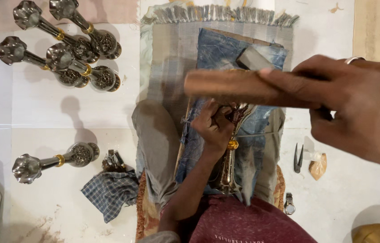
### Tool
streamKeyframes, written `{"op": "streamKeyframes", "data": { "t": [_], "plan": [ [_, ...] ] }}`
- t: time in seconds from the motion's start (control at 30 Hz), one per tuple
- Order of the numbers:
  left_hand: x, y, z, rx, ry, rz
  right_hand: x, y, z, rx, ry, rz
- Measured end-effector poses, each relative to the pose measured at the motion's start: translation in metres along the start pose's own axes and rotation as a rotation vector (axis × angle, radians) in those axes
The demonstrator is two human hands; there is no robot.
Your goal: The person sits on the floor decorating a brass vase, holding a chisel against the vase surface and striking it with a wooden mallet to engrave a decorative pattern, repositioning the chisel and rotating the vase as they work around it.
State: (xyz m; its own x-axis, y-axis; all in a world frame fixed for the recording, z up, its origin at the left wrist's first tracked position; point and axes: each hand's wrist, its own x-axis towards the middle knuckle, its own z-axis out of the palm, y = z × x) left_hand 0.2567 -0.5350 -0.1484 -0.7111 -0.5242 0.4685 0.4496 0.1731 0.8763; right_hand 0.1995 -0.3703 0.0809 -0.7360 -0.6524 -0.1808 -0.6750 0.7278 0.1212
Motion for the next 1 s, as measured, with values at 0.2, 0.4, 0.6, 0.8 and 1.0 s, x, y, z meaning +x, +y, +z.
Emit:
{"op": "streamKeyframes", "data": {
  "t": [0.2,0.4,0.6,0.8,1.0],
  "plan": [
    [-0.011,-0.014,-0.001,0.044,0.048,0.023,0.007,-0.018,-0.016,-0.321,-0.124,-0.059],
    [-0.012,-0.030,-0.003,0.101,0.025,0.191,0.004,-0.019,-0.014,-0.321,-0.215,-0.050],
    [0.001,-0.032,-0.023,0.267,-0.237,0.276,-0.024,0.008,0.036,-0.092,0.046,-0.115],
    [0.039,-0.030,-0.035,0.159,-0.596,0.347,-0.060,0.006,0.093,0.314,0.372,0.009],
    [0.066,-0.016,-0.040,0.143,-0.821,0.472,-0.110,-0.017,0.155,0.594,0.571,0.313]
  ]
}}
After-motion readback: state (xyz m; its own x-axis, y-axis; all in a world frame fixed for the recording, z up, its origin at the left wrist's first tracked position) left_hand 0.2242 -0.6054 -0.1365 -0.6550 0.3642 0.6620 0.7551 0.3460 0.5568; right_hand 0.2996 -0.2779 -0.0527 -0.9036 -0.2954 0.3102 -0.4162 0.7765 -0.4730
